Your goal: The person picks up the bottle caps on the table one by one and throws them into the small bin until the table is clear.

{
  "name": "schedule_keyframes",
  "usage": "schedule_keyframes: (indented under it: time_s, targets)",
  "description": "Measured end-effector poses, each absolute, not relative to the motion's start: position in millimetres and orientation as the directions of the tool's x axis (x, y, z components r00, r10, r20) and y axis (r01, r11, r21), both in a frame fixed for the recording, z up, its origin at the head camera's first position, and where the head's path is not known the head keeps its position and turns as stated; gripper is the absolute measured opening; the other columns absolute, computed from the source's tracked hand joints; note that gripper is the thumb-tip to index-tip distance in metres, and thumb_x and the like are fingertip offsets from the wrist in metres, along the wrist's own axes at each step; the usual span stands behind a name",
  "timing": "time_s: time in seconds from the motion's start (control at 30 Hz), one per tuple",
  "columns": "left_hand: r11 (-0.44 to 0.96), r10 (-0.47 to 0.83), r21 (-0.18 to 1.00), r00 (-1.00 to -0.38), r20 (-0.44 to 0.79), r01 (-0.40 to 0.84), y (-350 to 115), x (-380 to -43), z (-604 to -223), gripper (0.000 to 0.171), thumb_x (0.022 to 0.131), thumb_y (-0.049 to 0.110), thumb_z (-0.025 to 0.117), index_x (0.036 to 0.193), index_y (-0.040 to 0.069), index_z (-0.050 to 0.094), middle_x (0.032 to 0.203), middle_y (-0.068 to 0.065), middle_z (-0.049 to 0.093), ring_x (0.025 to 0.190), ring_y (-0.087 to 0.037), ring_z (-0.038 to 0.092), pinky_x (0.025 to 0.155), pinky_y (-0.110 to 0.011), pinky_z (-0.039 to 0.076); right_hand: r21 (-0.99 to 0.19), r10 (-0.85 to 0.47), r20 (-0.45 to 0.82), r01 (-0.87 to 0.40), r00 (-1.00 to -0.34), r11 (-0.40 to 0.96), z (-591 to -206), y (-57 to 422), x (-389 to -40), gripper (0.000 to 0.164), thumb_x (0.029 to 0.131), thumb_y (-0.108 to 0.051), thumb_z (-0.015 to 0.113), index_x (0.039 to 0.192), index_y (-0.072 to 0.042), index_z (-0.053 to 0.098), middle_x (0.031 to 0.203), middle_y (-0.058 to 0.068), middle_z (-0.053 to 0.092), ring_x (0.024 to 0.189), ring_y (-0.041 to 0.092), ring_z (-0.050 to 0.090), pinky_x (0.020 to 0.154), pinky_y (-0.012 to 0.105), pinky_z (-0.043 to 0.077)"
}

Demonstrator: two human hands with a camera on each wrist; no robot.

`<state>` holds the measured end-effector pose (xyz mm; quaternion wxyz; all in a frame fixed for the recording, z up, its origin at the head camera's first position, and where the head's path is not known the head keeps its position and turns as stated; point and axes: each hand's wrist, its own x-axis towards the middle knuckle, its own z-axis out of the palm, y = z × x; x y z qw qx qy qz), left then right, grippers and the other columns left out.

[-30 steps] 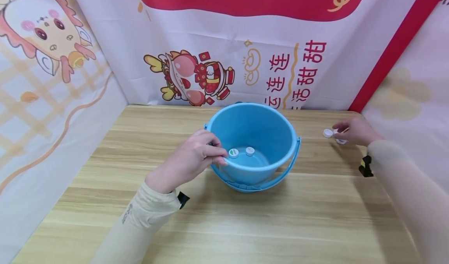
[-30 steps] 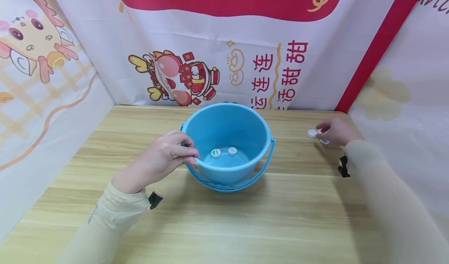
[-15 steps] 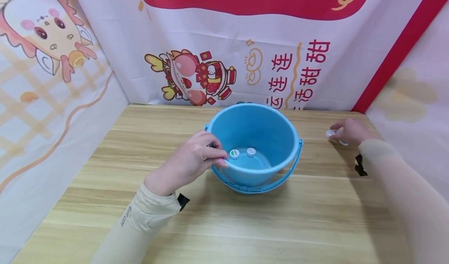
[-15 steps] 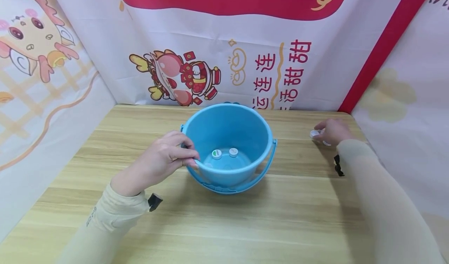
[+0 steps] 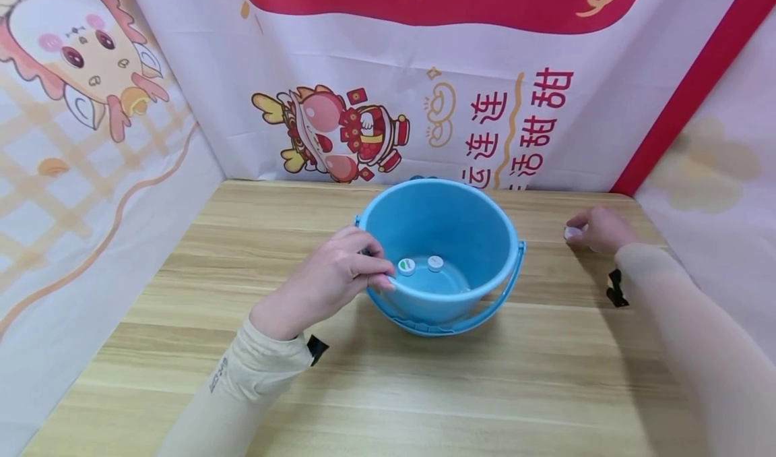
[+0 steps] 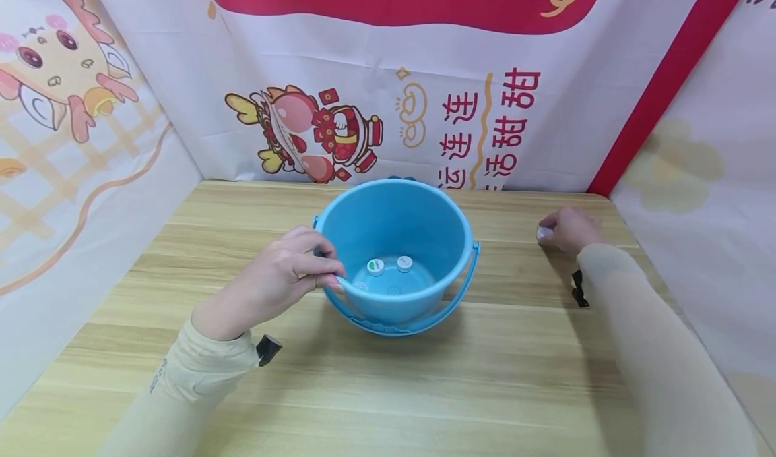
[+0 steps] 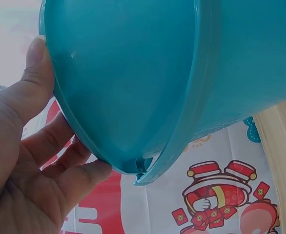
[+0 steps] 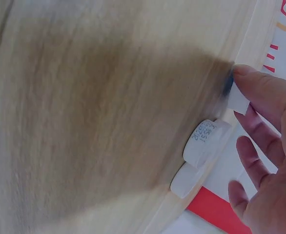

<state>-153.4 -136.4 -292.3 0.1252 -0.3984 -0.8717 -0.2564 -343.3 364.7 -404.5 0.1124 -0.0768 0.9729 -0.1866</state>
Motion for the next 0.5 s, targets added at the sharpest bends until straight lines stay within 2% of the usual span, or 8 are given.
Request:
schedule_keyframes:
  time_s: [0.07, 0.3, 0.5]
  targets:
    - [0.549, 0.63, 0.352, -0.653, 0.421, 0.758, -136.6, -152.7, -291.9, 0.024, 0.079, 0.02, 0.081, 0.102, 0.013, 0.08, 0.095, 0.0, 0.064, 0.097, -0.017, 0.052, 0.077, -0.026, 0.053, -0.406, -0.196, -0.184, -0.107, -0.963, 0.908, -404.3, 362.9, -341.2, 0.046, 0.09, -0.027, 0.075, 0.123, 0.004, 0.066, 0.12, 0.027, 0.062, 0.107, 0.043, 0.053, 0.095, 0.063, 0.038]
    - [0.551, 0.627, 0.358, -0.657, 0.419, 0.754, -137.2, -152.4, -292.1, 0.024, 0.079, 0.019, 0.081, 0.103, 0.012, 0.08, 0.096, 0.0, 0.064, 0.097, -0.017, 0.052, 0.078, -0.027, 0.053, -0.505, -0.25, -0.121, -0.158, -0.961, 0.849, -397.7, 355.3, -324.2, 0.058, 0.088, -0.036, 0.077, 0.128, 0.002, 0.062, 0.117, 0.022, 0.065, 0.104, 0.035, 0.058, 0.09, 0.054, 0.049]
    - [0.557, 0.627, 0.357, -0.662, 0.411, 0.75, -137.2, -152.7, -292.3, 0.023, 0.08, 0.018, 0.08, 0.103, 0.013, 0.08, 0.096, 0.001, 0.064, 0.098, -0.016, 0.052, 0.078, -0.026, 0.053, -0.573, -0.199, -0.034, -0.144, -0.98, 0.807, -376.8, 343.8, -297.6, 0.076, 0.082, -0.061, 0.071, 0.136, -0.008, 0.059, 0.126, 0.017, 0.061, 0.108, 0.034, 0.059, 0.083, 0.043, 0.054]
